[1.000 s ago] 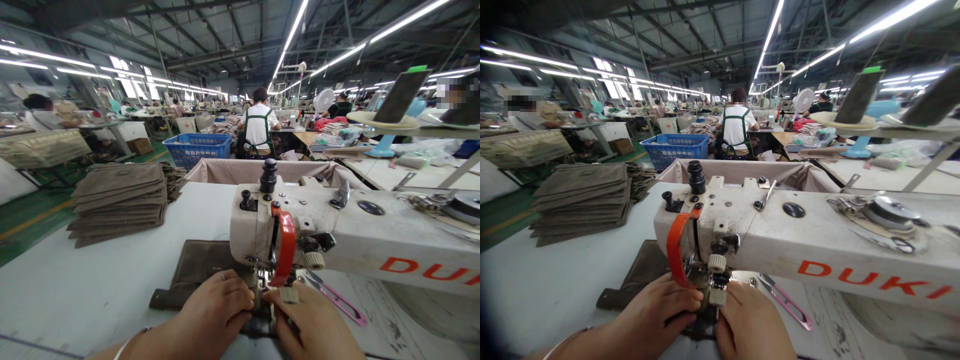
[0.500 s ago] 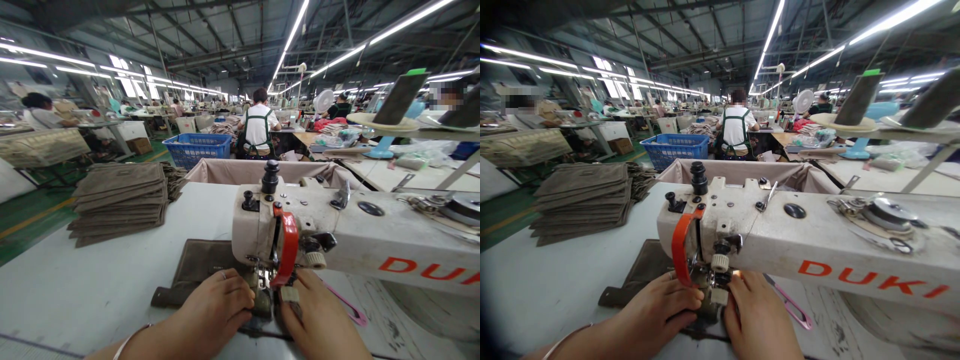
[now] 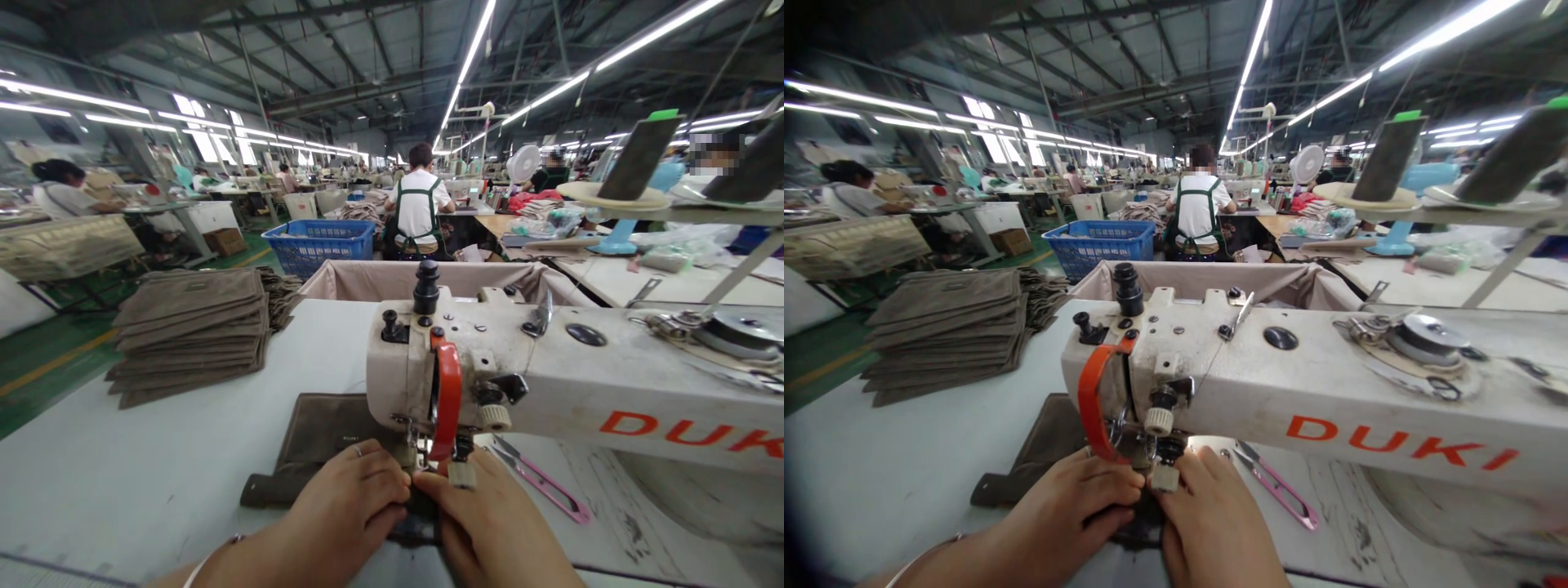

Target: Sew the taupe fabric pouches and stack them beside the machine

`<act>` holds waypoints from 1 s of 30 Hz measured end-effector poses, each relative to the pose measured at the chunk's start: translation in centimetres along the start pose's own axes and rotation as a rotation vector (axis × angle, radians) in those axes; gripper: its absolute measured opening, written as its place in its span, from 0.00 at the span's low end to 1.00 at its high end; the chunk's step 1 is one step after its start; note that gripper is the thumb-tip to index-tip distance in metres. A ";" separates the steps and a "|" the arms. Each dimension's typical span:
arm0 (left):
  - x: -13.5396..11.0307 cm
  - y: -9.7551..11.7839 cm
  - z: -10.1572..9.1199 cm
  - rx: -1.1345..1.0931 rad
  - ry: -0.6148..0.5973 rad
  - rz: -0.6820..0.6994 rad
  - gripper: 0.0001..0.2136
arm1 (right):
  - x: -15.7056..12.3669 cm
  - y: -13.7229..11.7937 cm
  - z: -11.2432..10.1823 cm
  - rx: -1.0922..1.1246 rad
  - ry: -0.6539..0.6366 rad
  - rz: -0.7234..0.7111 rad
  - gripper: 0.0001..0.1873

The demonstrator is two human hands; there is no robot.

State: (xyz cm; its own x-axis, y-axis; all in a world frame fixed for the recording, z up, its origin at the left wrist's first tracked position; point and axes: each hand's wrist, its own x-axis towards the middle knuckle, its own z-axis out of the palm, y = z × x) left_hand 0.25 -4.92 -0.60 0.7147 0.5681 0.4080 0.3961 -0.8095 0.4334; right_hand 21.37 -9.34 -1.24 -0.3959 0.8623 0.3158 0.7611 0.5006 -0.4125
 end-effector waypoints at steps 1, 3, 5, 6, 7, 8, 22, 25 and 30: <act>0.0 -0.1 0.0 -0.007 0.001 0.003 0.05 | 0.0 0.0 0.0 0.000 -0.003 0.010 0.23; 0.0 -0.3 -0.1 -0.019 -0.003 0.006 0.05 | 0.1 -0.1 -0.1 0.005 -0.011 0.019 0.24; 0.1 -0.4 -0.2 -0.025 -0.002 -0.001 0.05 | 0.2 -0.1 -0.2 0.013 -0.025 0.023 0.24; 0.2 -0.4 -0.2 -0.024 0.002 -0.009 0.05 | 0.3 -0.2 -0.2 0.016 -0.028 0.026 0.24; 0.4 -0.4 -0.2 -0.023 0.000 -0.018 0.04 | 0.3 -0.2 -0.2 0.019 -0.030 0.029 0.25; 0.5 -0.3 -0.3 -0.020 -0.003 -0.026 0.04 | 0.4 -0.2 -0.2 0.021 -0.028 0.031 0.25; 1.4 -3.3 -2.9 -0.161 -0.061 0.051 0.05 | 1.2 0.8 -1.8 -0.044 -0.026 0.204 0.07; 1.3 -2.4 -2.3 -0.140 -0.038 0.011 0.05 | 1.2 0.7 -1.8 -0.152 -0.081 0.200 0.16; 0.8 -0.3 -0.8 -0.048 -0.012 -0.123 0.11 | 0.4 0.2 -1.1 0.060 0.024 0.047 0.04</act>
State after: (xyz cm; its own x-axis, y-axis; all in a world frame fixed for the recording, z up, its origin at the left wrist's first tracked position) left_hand 0.23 -4.15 0.24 0.6693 0.6609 0.3396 0.4535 -0.7254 0.5179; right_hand 21.86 -8.96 -0.25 -0.3478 0.8831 0.3149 0.7460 0.4641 -0.4775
